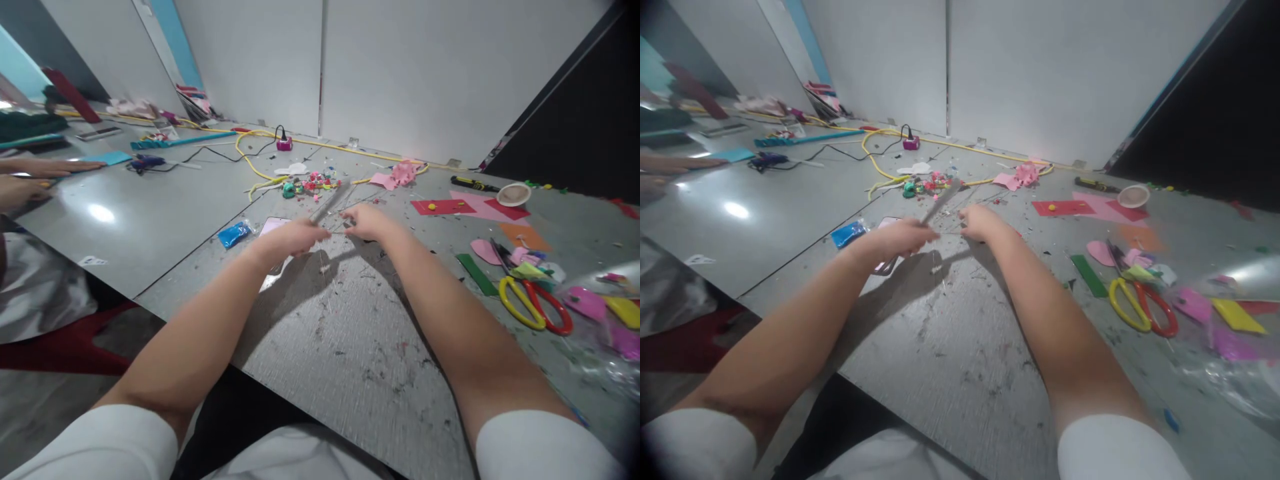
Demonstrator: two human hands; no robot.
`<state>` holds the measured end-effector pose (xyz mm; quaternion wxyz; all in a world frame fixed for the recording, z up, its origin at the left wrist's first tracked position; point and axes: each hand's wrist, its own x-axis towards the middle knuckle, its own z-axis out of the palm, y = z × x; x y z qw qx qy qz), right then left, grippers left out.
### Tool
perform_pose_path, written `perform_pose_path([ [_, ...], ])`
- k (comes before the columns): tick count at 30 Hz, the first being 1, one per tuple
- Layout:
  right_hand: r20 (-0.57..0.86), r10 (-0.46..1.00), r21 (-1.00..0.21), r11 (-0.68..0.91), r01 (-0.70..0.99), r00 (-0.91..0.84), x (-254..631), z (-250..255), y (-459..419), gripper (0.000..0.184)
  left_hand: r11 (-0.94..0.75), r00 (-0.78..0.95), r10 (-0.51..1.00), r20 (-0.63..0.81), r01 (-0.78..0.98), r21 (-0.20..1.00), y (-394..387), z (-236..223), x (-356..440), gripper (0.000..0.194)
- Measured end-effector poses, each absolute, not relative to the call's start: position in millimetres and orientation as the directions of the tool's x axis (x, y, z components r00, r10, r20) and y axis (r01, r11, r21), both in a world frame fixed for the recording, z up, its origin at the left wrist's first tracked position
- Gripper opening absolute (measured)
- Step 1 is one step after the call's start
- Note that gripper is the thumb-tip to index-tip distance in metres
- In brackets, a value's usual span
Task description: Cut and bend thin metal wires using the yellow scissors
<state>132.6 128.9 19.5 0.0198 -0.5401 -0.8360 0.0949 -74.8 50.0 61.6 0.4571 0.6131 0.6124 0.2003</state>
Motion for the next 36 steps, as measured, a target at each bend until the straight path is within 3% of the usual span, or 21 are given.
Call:
perform_pose_path([
  [2,-0.069,0.924,-0.209,0.355,0.911,-0.376,140.4,14.1,131.3,0.026,0.004,0.166,0.949,-0.269,0.845,0.535,42.6,51.1,-68.1,0.028],
  [3,-0.057,0.925,-0.222,0.356,0.908,-0.376,144.0,11.1,132.1,0.021,-0.059,0.184,0.952,-0.244,0.894,0.444,38.9,46.7,-64.6,0.03],
  [7,0.037,0.858,-0.172,0.51,0.843,-0.512,158.6,1.6,141.9,0.019,-0.16,0.249,0.938,-0.241,0.928,0.336,26.3,36.7,-53.2,0.046],
  [14,0.107,0.832,-0.038,0.551,0.834,-0.545,175.8,1.6,193.1,0.056,-0.156,0.194,0.951,-0.242,0.974,0.166,20.7,41.4,-55.3,0.05],
  [19,0.068,0.773,0.013,0.631,0.776,-0.63,156.0,10.3,234.8,0.064,-0.185,0.21,0.952,-0.224,0.974,0.128,20.1,47.1,-61.4,0.034],
  [22,-0.002,0.759,-0.024,0.651,0.759,-0.651,139.8,12.9,251.8,0.063,-0.216,0.238,0.947,-0.217,0.969,0.12,18.2,46.3,-59.8,0.024],
  [26,-0.098,0.713,-0.073,0.69,0.72,-0.694,128.2,8.9,257.9,0.056,-0.25,0.27,0.946,-0.18,0.96,0.125,16.8,43.4,-55.8,0.025],
  [36,0.01,0.716,-0.028,0.698,0.715,-0.698,157.8,7.4,210.7,0.034,-0.262,0.283,0.948,-0.146,0.954,0.146,17.4,34.5,-56.6,0.025],
])
